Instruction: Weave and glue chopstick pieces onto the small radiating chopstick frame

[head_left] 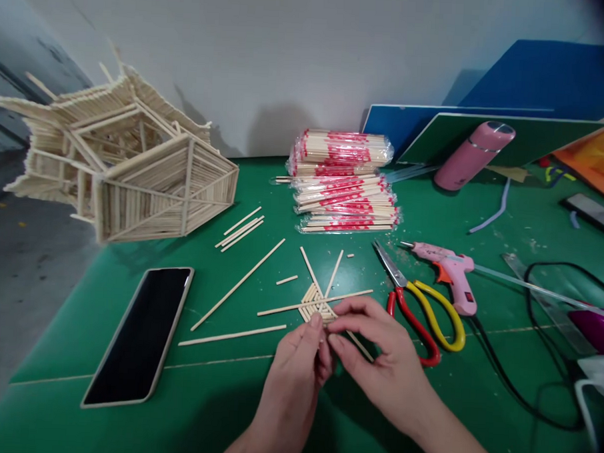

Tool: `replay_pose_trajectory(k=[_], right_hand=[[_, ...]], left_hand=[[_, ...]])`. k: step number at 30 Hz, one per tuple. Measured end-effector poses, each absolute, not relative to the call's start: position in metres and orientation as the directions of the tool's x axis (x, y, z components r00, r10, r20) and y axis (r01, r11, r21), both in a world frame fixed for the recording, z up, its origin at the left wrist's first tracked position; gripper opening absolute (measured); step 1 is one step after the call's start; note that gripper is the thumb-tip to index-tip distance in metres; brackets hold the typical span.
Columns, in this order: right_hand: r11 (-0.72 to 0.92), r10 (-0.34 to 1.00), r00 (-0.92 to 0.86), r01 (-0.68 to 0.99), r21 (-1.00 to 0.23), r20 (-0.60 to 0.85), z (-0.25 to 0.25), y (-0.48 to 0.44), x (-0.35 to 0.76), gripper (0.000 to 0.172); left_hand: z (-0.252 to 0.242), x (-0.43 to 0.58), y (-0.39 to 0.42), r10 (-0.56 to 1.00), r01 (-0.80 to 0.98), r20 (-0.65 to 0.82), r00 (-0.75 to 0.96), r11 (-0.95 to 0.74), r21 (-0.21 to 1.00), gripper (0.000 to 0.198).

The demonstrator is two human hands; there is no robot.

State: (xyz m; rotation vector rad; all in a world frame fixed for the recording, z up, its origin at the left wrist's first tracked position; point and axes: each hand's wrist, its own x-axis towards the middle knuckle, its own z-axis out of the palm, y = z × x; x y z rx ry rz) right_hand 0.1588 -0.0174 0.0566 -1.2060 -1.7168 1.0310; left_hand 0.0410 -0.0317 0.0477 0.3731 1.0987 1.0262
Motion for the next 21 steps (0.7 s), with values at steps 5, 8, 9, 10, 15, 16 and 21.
replay_pose_trajectory(k=[5,8,9,10,15,16,21], right_hand=[[0.195,0.963,-0.237,0.274,-0.942,0.131,0.051,-0.022,0.154,0.014],[0.259,0.953,-0.239,0.31,-0.915,0.189,0.047,-0.024,0.155,0.017],[0.277,0.951,-0.23,0.329,-0.903,0.208,0.047,-0.025,0.155,0.018],[0.289,0.95,-0.218,0.347,-0.893,0.223,0.046,-0.026,0.154,0.018],[0.273,0.961,-0.148,0.377,-0.885,0.233,0.045,-0.029,0.149,0.014],[0.264,0.964,-0.137,0.383,-0.885,0.228,0.045,-0.029,0.149,0.013],[0.198,0.978,-0.03,0.461,-0.865,0.208,0.041,-0.019,0.166,0.007]], left_hand=[[0.042,0.042,-0.032,0.877,-0.245,-0.476,-0.065,0.448,0.86,0.04],[0.047,0.043,-0.03,0.907,-0.114,-0.413,-0.081,0.403,0.908,0.041],[0.049,0.043,-0.029,0.916,-0.078,-0.394,-0.076,0.388,0.918,0.041],[0.051,0.044,-0.028,0.925,-0.044,-0.373,-0.071,0.37,0.928,0.04],[0.053,0.047,-0.027,0.948,0.054,-0.316,-0.041,0.318,0.947,0.035],[0.053,0.048,-0.027,0.948,0.063,-0.316,-0.037,0.318,0.946,0.035],[0.051,0.036,-0.026,0.963,0.242,-0.265,-0.06,0.271,0.932,0.038]])
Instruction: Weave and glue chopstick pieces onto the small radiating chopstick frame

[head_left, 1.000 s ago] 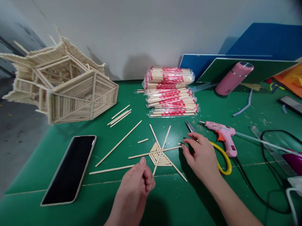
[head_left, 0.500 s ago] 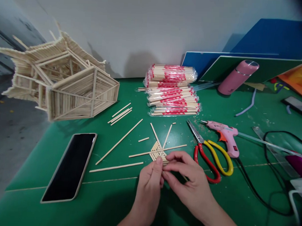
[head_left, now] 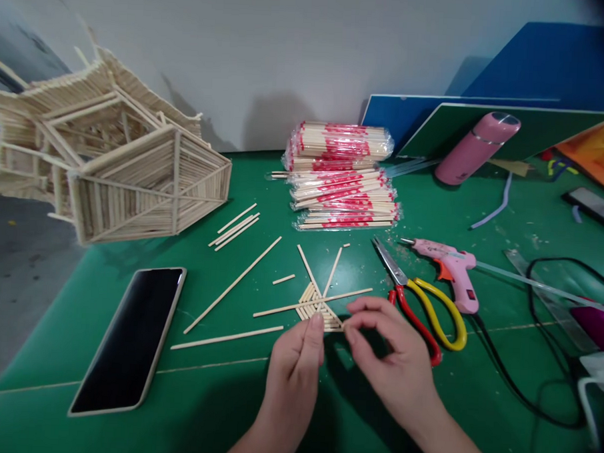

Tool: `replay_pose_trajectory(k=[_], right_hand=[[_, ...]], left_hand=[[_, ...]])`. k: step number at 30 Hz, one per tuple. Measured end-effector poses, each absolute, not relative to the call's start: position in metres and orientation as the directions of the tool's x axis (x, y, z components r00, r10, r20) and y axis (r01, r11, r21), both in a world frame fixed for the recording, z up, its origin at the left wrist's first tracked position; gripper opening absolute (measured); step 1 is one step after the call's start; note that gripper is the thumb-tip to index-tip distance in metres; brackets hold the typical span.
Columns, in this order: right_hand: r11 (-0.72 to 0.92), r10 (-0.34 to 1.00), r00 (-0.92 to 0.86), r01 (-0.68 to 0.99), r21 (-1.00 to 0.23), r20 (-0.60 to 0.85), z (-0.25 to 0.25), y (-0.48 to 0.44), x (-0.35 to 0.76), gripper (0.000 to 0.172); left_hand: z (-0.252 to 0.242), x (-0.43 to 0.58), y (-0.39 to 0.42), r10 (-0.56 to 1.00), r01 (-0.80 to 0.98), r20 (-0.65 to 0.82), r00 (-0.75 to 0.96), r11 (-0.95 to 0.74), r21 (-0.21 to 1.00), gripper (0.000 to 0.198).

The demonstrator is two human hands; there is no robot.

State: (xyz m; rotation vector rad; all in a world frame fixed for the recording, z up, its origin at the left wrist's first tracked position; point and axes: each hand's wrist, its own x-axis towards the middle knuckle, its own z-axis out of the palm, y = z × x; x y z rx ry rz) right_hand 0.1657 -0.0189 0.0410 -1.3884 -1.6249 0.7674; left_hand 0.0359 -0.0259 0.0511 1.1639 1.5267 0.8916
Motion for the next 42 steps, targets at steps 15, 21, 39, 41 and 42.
replay_pose_trajectory(k=[15,21,39,41,42], right_hand=[[0.286,0.942,-0.328,0.68,-0.675,0.069,0.024,-0.011,0.185,0.011],[0.344,0.929,-0.357,0.74,-0.577,0.095,0.02,-0.011,0.182,0.011],[0.082,0.979,-0.202,0.548,-0.832,-0.037,0.039,-0.022,0.179,0.009],[0.025,0.972,-0.216,0.48,-0.877,-0.091,0.044,-0.026,0.177,0.01],[-0.004,0.968,-0.221,0.453,-0.891,-0.116,0.045,-0.029,0.176,0.01]], left_hand=[[0.031,-0.002,-0.012,0.84,0.771,0.199,0.504,-0.542,0.335,0.02],[0.013,0.004,-0.013,0.78,0.696,0.217,0.587,-0.623,0.357,0.022],[0.031,0.008,-0.018,0.839,0.59,0.318,0.442,-0.539,0.602,0.015],[0.035,0.012,-0.023,0.833,0.549,0.352,0.426,-0.547,0.632,0.014],[0.036,0.014,-0.025,0.83,0.531,0.365,0.422,-0.553,0.642,0.014]])
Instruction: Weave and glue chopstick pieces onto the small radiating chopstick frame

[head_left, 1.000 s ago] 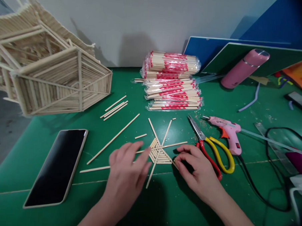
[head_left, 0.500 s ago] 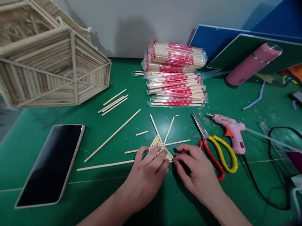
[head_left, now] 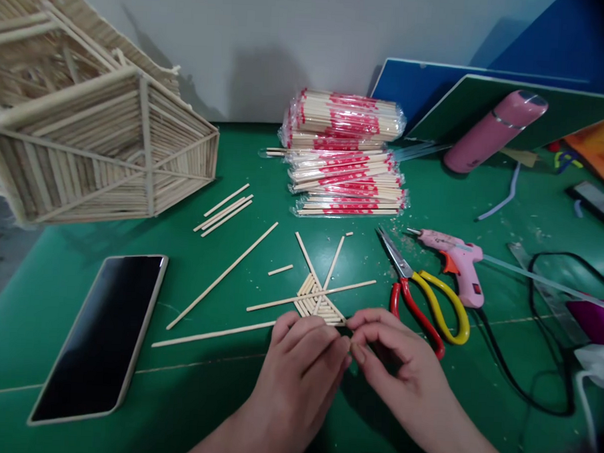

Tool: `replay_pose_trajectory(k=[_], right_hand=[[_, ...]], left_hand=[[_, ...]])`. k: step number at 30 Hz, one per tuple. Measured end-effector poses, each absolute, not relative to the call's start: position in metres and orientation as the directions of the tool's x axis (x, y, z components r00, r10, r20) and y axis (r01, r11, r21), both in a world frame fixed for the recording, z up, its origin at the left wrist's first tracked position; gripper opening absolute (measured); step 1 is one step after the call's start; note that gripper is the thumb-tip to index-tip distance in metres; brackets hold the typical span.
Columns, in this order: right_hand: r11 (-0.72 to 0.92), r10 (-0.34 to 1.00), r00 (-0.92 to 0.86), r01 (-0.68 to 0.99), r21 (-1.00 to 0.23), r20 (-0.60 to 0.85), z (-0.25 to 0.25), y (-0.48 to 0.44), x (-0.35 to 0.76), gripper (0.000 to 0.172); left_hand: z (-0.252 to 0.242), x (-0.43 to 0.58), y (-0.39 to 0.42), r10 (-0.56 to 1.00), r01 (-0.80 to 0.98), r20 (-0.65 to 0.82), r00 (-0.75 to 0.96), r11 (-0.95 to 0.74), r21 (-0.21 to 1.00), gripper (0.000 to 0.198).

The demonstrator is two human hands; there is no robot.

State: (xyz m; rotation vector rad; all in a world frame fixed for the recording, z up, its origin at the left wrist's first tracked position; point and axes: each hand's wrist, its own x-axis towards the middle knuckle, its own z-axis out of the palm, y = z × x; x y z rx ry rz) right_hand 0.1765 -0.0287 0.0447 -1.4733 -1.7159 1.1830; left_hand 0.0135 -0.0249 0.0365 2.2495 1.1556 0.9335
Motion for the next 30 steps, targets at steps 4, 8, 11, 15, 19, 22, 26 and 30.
replay_pose_trajectory(k=[4,8,11,15,19,22,26,30], right_hand=[[-0.085,0.961,-0.212,0.388,-0.918,-0.179,0.044,-0.038,0.176,0.011],[-0.07,0.958,-0.228,0.397,-0.915,-0.172,0.044,-0.042,0.18,0.013],[-0.02,0.976,-0.186,0.449,-0.893,-0.115,0.045,-0.042,0.185,0.014],[0.045,0.997,-0.077,0.548,-0.835,0.003,0.041,-0.037,0.192,0.013],[0.082,0.995,-0.087,0.573,-0.815,0.038,0.033,-0.036,0.194,0.015],[0.087,0.994,-0.108,0.57,-0.817,0.03,0.029,-0.038,0.193,0.016],[0.084,0.993,-0.119,0.566,-0.82,0.02,0.028,-0.038,0.193,0.017],[0.087,0.992,-0.123,0.56,-0.824,0.021,0.029,-0.037,0.194,0.018]], left_hand=[[0.036,0.019,-0.033,0.816,0.501,0.419,0.398,-0.576,0.647,0.016],[0.032,0.021,-0.036,0.802,0.535,0.435,0.409,-0.597,0.598,0.018],[0.032,0.021,-0.032,0.831,0.581,0.355,0.428,-0.554,0.596,0.017],[0.031,0.022,-0.017,0.86,0.679,0.195,0.472,-0.496,0.542,0.018],[0.026,0.024,-0.006,0.85,0.736,0.149,0.505,-0.515,0.441,0.018],[0.021,0.025,-0.003,0.833,0.736,0.148,0.534,-0.543,0.403,0.017],[0.017,0.026,-0.001,0.821,0.747,0.131,0.556,-0.563,0.354,0.015],[0.018,0.025,0.0,0.808,0.744,0.13,0.574,-0.581,0.33,0.014]])
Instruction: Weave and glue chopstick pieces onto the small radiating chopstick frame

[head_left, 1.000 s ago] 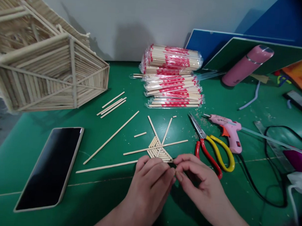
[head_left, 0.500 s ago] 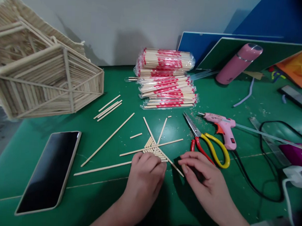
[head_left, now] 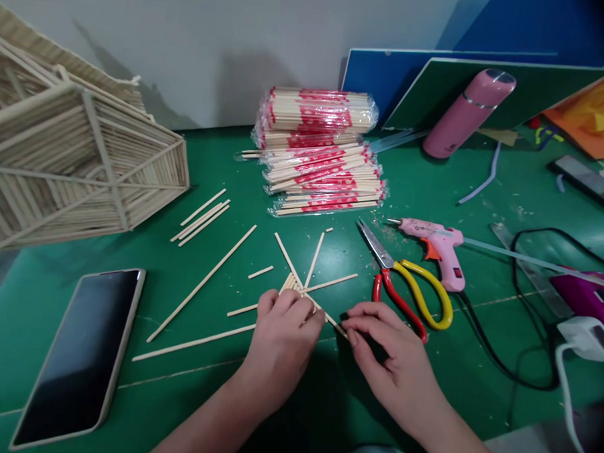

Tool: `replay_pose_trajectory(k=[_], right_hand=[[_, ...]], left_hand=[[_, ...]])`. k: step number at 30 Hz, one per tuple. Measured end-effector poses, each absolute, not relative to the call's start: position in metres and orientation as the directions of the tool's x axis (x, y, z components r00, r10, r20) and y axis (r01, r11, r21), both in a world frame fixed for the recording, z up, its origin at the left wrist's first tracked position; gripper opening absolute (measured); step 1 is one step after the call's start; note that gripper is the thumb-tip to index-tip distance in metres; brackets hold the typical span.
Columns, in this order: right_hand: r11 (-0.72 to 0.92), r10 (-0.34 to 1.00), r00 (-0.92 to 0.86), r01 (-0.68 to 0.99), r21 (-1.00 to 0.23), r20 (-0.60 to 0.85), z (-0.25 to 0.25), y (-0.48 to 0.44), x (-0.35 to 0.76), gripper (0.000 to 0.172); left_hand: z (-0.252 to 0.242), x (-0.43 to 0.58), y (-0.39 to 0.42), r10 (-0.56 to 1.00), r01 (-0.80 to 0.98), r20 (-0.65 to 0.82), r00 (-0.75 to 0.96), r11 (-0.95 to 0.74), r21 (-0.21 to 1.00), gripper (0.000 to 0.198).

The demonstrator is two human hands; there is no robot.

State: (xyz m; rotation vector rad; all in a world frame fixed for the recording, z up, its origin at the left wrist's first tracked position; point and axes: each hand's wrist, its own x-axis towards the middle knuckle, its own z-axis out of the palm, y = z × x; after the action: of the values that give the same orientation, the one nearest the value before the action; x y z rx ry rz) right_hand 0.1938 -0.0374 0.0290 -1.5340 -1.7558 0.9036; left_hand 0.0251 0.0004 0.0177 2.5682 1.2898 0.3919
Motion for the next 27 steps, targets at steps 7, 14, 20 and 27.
replay_pose_trajectory(k=[7,14,20,27], right_hand=[[0.094,0.99,-0.138,0.582,-0.808,0.015,0.027,-0.038,0.192,0.018],[0.166,0.984,-0.159,0.645,-0.746,0.081,0.024,-0.039,0.189,0.021],[0.226,0.974,-0.19,0.735,-0.639,0.126,0.018,-0.029,0.179,0.02],[0.241,0.969,-0.228,0.772,-0.588,0.097,0.016,-0.015,0.171,0.015]], left_hand=[[0.021,0.023,0.0,0.814,0.729,0.138,0.564,-0.569,0.379,0.013],[0.021,0.018,-0.004,0.832,0.713,0.176,0.526,-0.544,0.442,0.015],[0.019,0.016,-0.01,0.836,0.711,0.173,0.521,-0.537,0.454,0.018],[0.019,0.019,-0.013,0.845,0.726,0.155,0.512,-0.522,0.447,0.02]])
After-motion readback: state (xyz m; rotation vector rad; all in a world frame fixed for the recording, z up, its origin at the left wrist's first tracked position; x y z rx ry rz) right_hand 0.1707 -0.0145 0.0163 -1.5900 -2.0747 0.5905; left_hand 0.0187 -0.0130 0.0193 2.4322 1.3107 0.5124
